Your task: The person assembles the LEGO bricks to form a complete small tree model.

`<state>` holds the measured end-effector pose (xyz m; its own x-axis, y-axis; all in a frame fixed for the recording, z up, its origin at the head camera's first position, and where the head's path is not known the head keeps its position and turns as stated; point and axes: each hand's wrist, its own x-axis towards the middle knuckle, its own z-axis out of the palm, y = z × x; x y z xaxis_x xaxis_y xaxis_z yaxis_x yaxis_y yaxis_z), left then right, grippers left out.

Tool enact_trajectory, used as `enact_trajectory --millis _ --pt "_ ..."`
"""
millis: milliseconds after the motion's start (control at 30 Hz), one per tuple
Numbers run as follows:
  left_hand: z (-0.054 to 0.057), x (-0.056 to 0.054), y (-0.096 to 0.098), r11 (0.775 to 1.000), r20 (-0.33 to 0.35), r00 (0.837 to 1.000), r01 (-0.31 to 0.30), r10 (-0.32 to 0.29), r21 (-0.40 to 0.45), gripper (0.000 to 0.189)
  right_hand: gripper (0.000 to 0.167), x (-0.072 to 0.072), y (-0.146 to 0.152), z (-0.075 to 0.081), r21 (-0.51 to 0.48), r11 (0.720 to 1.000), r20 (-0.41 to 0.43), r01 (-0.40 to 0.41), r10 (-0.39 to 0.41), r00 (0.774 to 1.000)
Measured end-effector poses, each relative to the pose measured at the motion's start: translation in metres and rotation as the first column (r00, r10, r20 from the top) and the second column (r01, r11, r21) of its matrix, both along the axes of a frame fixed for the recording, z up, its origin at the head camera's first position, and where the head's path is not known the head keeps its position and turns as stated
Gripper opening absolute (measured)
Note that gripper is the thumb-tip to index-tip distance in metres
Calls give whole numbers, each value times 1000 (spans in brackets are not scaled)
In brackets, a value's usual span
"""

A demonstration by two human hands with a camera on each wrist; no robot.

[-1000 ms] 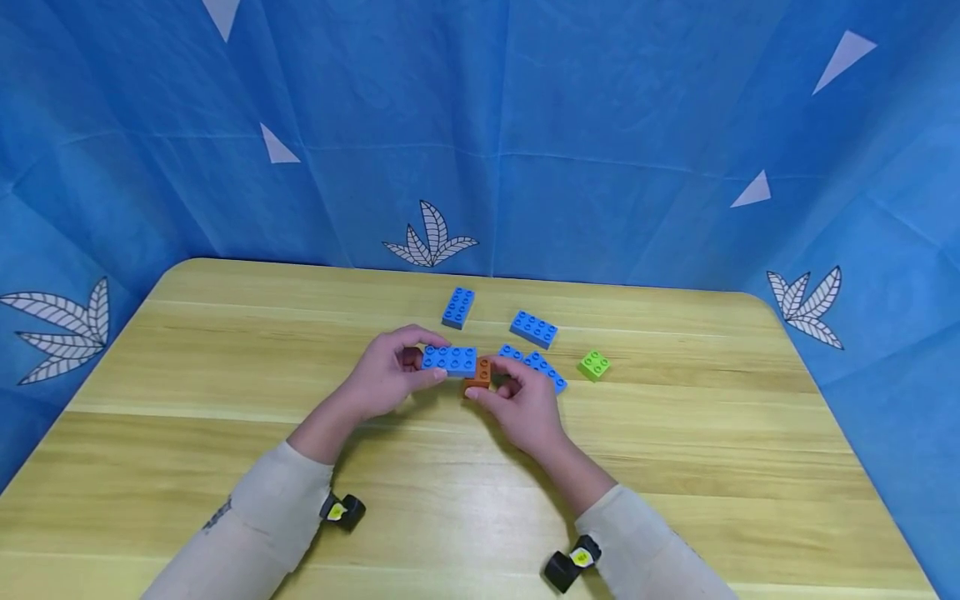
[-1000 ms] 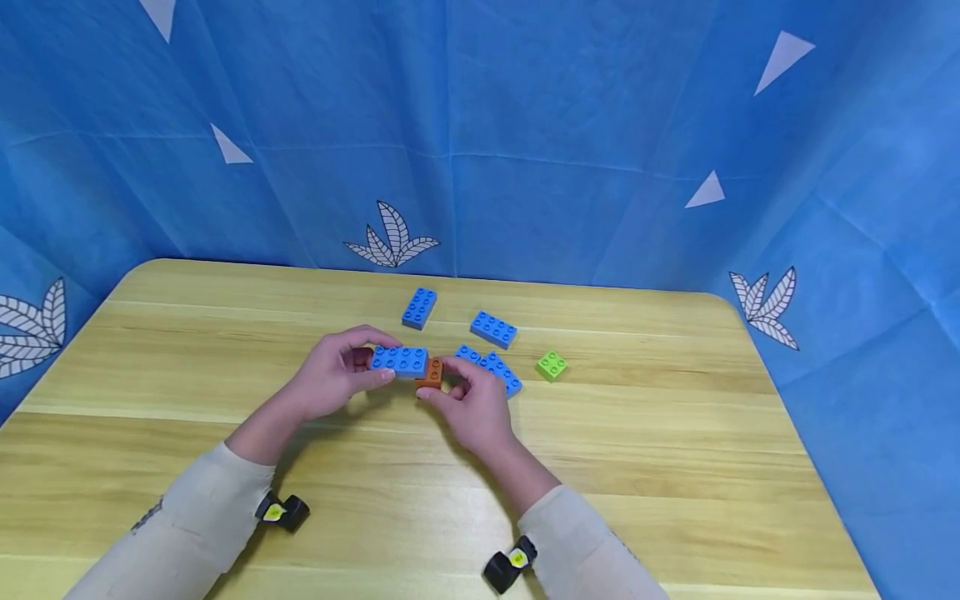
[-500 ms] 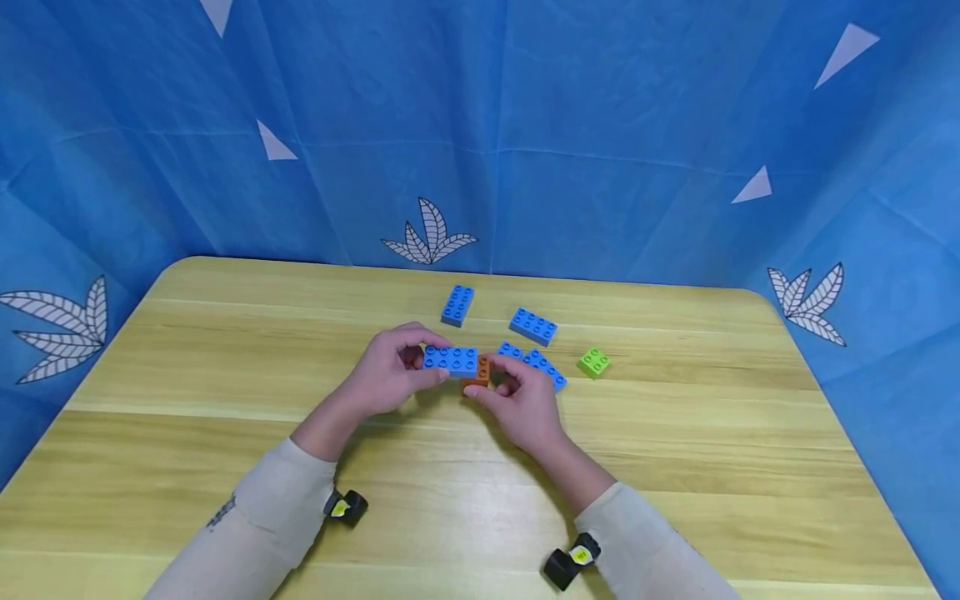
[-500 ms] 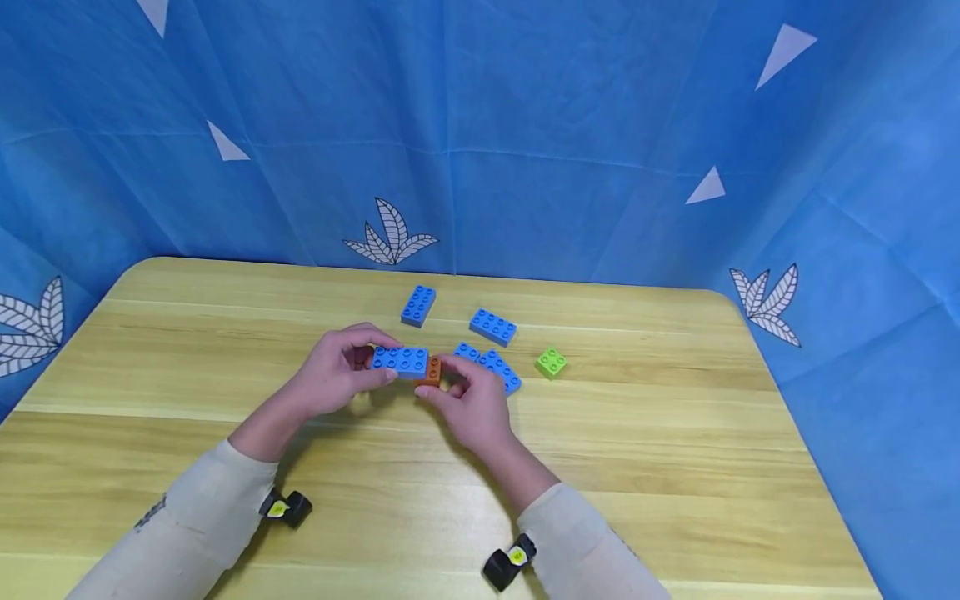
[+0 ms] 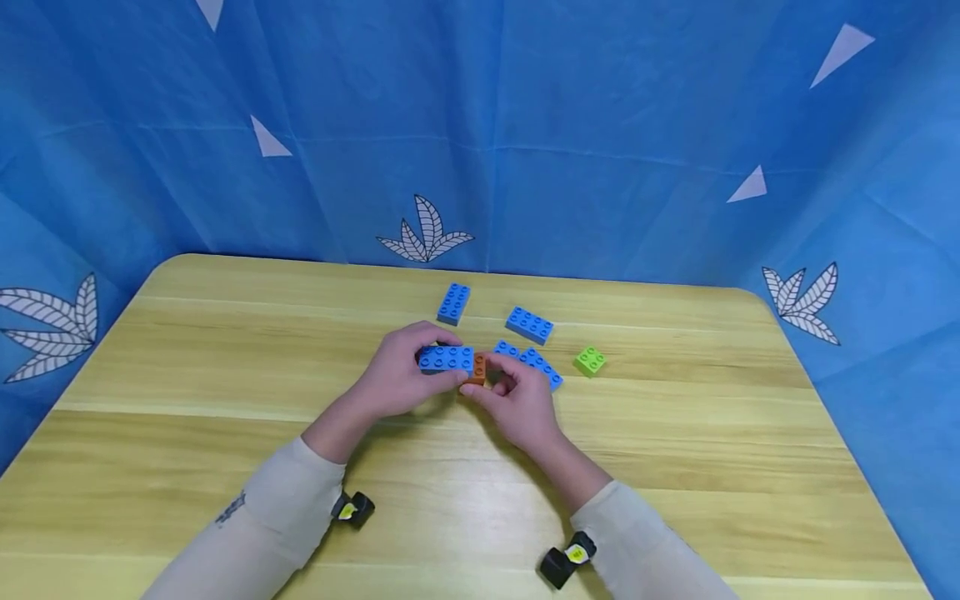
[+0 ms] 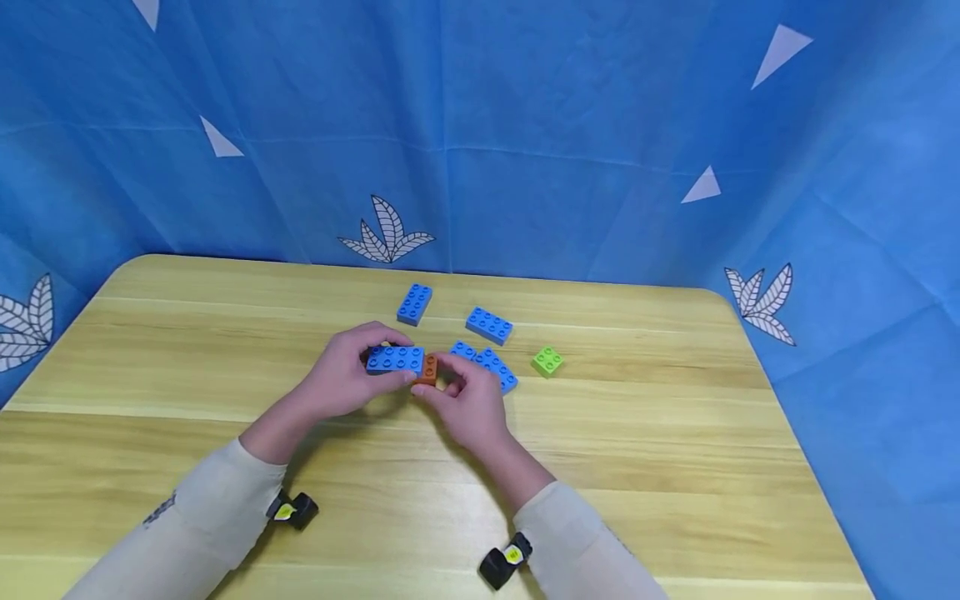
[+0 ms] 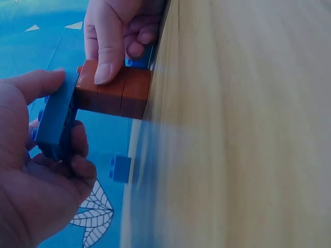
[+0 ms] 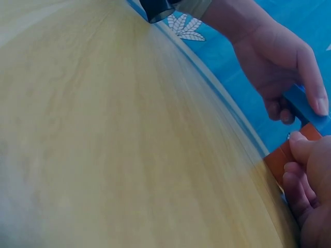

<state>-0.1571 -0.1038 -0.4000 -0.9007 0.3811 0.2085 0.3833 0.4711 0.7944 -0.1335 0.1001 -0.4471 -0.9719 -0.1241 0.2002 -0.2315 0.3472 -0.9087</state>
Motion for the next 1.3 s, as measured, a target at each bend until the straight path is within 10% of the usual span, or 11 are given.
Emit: enact_trajectory --millis 300,533,733,1033,1300 --pt "0 0 1 1000 73 997 -29 29 2 34 47 14 7 6 -55 998 51 -9 12 999" --pt "3 -1 0 999 90 996 -29 27 21 34 29 27 38 7 -97 992 -168 80 -95 981" --pt "5 -1 1 999 105 994 -23 20 26 35 42 25 63 7 93 962 -210 258 -234 949" --pt "2 -1 3 1000 114 993 -9 6 27 35 47 15 69 7 391 879 -98 273 -255 962" --pt "-1 -2 5 999 109 994 -7 3 33 36 35 24 71 7 157 953 12 260 -265 964"
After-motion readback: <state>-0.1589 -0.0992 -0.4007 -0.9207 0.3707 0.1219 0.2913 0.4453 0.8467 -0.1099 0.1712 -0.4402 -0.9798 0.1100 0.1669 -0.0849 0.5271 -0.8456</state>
